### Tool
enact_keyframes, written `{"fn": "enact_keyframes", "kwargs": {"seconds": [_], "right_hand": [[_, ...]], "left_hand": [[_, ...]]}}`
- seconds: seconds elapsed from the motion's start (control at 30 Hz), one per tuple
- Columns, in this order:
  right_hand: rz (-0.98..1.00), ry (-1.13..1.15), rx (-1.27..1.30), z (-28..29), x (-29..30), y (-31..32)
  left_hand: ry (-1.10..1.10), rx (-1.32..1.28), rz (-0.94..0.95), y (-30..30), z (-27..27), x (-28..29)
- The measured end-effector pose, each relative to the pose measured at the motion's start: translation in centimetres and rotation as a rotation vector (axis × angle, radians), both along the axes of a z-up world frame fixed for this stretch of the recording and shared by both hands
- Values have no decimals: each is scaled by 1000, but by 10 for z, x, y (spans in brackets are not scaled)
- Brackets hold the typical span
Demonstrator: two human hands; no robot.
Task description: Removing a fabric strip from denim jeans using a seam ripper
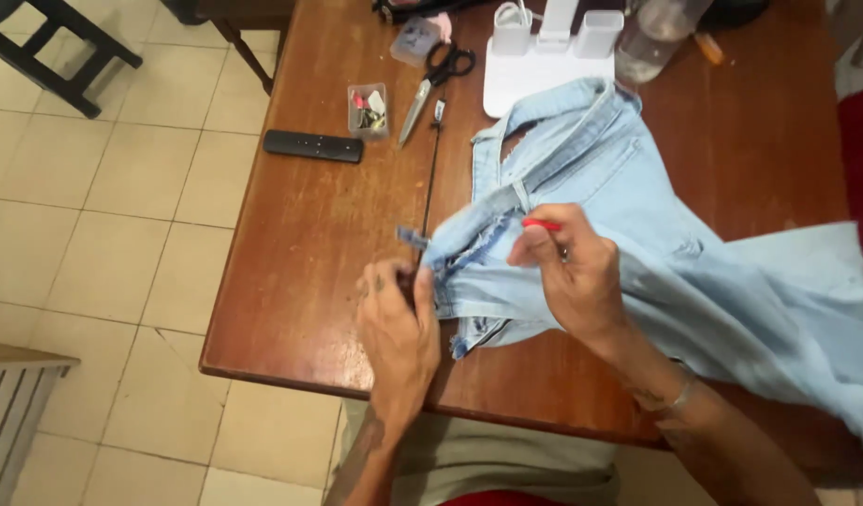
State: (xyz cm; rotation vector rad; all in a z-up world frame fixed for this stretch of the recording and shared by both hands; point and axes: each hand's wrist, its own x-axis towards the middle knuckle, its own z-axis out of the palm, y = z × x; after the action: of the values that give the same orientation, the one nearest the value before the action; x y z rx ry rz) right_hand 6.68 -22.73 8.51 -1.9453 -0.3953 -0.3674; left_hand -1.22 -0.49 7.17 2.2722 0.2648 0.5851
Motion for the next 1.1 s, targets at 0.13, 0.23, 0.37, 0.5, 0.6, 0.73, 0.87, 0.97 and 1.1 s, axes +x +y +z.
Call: {"fn": "enact_keyframes", "kwargs": {"seconds": [0.13, 0.23, 0.37, 0.5, 0.6, 0.73, 0.87, 0.97, 1.1], "right_hand": [[237, -445, -395, 0, 40, 13], [452, -466, -680, -41, 78, 46], [317, -841, -805, -38, 98, 67], [53, -980, -911, 39, 94, 47], [47, -719, -801, 111, 81, 28], [9, -713, -871, 205, 58, -16], [114, -337, -819, 276, 2, -43], [176, -211, -773, 270, 5, -52], [-67, -379, -1112, 98, 80, -43]], "left_hand": [[70, 393, 120, -7, -20, -34], [119, 570, 243, -20, -45, -46], [37, 334, 14, -11, -44, -38], [55, -579, -213, 3, -17, -16], [-133, -964, -481, -4, -13, 14], [-261, -1145, -494, -25, 62, 29], [-10, -1265, -561, -23, 156, -2], [119, -1131, -539, -26, 176, -10], [245, -264, -119, -14, 75, 19]]}}
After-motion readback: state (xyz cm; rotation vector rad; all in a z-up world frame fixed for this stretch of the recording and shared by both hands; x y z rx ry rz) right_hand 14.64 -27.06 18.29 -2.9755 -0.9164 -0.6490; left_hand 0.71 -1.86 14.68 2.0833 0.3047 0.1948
